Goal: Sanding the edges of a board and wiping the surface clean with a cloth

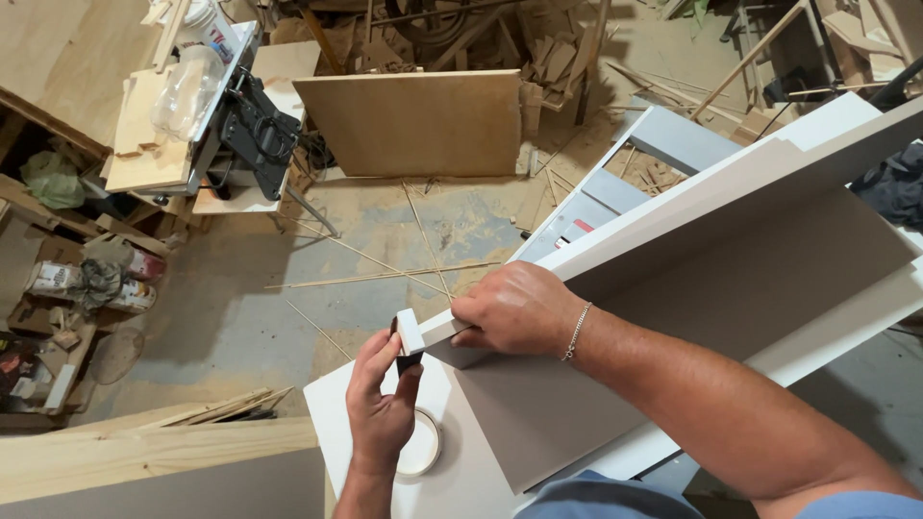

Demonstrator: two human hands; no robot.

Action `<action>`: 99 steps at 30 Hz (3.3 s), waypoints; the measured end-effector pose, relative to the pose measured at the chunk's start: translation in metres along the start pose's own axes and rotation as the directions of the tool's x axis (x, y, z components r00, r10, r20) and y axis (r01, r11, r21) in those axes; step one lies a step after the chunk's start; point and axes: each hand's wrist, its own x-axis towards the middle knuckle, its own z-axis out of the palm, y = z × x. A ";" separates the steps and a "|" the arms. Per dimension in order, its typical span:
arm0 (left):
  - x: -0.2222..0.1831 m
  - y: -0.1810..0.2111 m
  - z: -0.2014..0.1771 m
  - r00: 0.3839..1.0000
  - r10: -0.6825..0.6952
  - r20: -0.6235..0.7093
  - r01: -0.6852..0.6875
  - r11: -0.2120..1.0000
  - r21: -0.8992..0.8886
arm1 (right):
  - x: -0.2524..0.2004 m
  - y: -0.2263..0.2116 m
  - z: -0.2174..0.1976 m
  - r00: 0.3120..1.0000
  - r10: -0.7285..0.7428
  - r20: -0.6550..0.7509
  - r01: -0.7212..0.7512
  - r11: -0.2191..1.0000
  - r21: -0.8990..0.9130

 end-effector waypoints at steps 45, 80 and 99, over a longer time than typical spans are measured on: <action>-0.013 0.030 -0.038 0.882 -0.404 -0.242 0.354 0.908 -0.224 | -0.027 0.010 -0.013 0.961 0.276 0.038 -0.277 0.960 0.046; 0.001 0.004 -0.049 0.998 -0.062 -0.013 0.063 0.975 0.213 | -0.032 0.000 -0.012 0.978 0.121 -0.168 -0.111 0.991 0.069; 0.112 0.008 0.100 0.942 -0.259 0.214 0.334 0.652 -0.680 | -0.027 0.047 -0.014 0.900 0.429 0.079 -0.225 0.302 0.926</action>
